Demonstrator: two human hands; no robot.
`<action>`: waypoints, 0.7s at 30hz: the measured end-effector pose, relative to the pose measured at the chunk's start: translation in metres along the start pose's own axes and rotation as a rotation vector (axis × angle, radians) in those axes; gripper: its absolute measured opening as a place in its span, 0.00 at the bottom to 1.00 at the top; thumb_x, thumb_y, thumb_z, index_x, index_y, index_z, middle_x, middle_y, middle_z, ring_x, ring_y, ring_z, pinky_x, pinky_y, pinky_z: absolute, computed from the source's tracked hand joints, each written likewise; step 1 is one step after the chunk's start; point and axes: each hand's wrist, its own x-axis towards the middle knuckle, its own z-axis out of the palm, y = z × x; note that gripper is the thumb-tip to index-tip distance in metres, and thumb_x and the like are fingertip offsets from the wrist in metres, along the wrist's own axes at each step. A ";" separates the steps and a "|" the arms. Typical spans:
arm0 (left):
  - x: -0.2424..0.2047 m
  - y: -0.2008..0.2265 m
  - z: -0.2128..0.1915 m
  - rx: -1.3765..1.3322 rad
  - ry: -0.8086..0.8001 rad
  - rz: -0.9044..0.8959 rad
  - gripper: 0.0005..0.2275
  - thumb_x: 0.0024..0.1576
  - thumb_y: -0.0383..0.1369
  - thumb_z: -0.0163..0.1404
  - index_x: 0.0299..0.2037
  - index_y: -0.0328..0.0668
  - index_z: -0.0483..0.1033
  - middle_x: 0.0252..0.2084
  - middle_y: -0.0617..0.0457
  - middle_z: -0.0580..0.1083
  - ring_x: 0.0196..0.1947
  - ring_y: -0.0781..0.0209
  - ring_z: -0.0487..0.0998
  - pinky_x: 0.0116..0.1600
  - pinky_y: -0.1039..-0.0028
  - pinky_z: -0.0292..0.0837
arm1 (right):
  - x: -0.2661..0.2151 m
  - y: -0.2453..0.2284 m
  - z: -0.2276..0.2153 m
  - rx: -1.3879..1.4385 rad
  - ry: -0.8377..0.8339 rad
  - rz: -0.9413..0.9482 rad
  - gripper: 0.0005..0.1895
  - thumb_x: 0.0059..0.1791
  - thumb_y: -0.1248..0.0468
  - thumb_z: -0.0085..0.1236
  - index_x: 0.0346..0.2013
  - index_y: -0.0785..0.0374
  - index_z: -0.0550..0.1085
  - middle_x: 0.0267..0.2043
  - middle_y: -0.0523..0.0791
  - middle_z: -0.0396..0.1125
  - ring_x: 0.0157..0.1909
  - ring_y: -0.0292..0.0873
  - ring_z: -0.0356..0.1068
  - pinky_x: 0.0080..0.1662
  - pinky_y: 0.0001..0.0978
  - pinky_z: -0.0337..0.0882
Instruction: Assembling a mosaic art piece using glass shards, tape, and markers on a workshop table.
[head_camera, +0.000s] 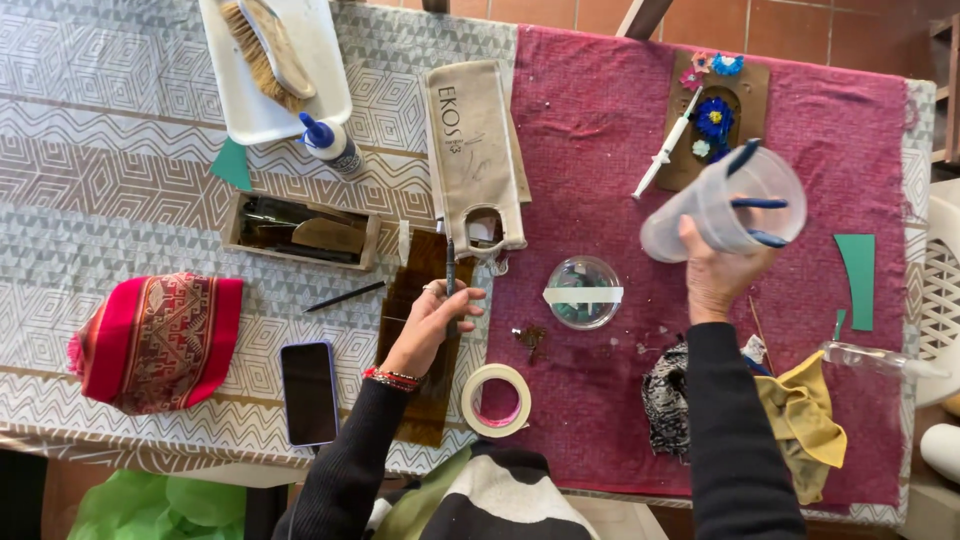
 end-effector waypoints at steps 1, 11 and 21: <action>-0.001 0.006 0.000 -0.061 -0.018 -0.059 0.11 0.64 0.35 0.48 0.52 0.40 0.65 0.54 0.43 0.76 0.47 0.60 0.79 0.48 0.70 0.75 | 0.003 0.014 -0.018 -0.032 0.023 -0.010 0.42 0.45 0.68 0.81 0.64 0.67 0.61 0.63 0.49 0.64 0.66 0.48 0.69 0.72 0.42 0.71; -0.004 0.015 0.015 -0.335 -0.225 -0.152 0.19 0.67 0.47 0.39 0.51 0.37 0.70 0.57 0.39 0.75 0.53 0.52 0.78 0.56 0.61 0.76 | 0.012 0.081 -0.113 -0.014 0.295 -0.128 0.54 0.44 0.74 0.79 0.76 0.63 0.51 0.73 0.52 0.57 0.76 0.54 0.61 0.76 0.47 0.57; -0.006 -0.010 0.011 -0.309 -0.187 -0.005 0.10 0.67 0.32 0.41 0.55 0.37 0.66 0.57 0.38 0.74 0.53 0.53 0.77 0.57 0.63 0.76 | 0.003 0.065 -0.107 -0.203 0.171 -0.063 0.57 0.47 0.68 0.83 0.78 0.63 0.50 0.77 0.53 0.54 0.78 0.54 0.58 0.79 0.49 0.58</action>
